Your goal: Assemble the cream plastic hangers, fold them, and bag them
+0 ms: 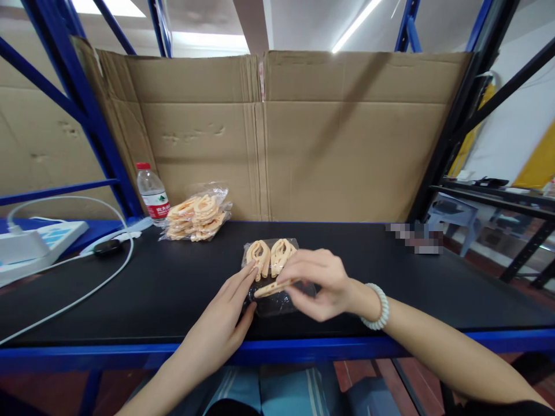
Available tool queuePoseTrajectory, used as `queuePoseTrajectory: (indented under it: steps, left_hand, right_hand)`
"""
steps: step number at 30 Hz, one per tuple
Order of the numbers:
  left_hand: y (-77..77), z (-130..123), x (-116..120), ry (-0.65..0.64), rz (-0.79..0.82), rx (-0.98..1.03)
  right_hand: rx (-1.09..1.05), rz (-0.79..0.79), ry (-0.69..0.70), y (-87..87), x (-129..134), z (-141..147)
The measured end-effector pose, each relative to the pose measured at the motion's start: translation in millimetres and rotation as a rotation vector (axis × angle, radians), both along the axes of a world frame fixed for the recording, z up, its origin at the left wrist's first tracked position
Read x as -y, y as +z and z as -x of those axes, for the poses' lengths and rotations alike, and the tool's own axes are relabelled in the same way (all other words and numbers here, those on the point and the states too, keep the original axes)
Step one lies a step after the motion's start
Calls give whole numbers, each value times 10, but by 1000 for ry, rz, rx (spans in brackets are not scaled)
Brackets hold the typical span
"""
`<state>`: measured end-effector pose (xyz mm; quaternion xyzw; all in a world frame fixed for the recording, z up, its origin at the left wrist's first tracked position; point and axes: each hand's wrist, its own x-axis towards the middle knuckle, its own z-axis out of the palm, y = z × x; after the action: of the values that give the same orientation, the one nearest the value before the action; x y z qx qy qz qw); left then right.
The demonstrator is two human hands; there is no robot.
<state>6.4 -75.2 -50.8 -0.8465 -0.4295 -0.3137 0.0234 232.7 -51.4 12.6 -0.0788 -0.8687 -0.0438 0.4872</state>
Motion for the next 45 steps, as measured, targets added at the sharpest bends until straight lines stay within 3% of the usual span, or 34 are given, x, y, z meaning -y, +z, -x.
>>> queuePoseTrajectory:
  steps: [5,7,12,17,21,28,35,45]
  left_hand:
    - [-4,-1,7,-13,5,6]
    - [-1,-1,13,-15,11,6]
    - [15,-2,33,-9,40,12]
    - [15,0,28,-13,39,27]
    - [7,-3,20,-21,37,42]
    - [-7,-21,60,-2,38,32]
    - [15,-25,69,6,28,14]
    - [-18,-2,32,1,-4,-2]
  right_hand:
    - [298,-381,-24,-115,36,100]
    - [356,-449,-78,-105,57,128]
    - [451,-492,-137,-26,151,159]
    - [400,-524,-157,-59,186,155]
    - [478,-569,-270,-166,150,204]
    - [550,-517,-513,-362,42,299]
    - [509,-581,-670,-406,-90,308]
    - [544,-610,-613,-374,-200,270]
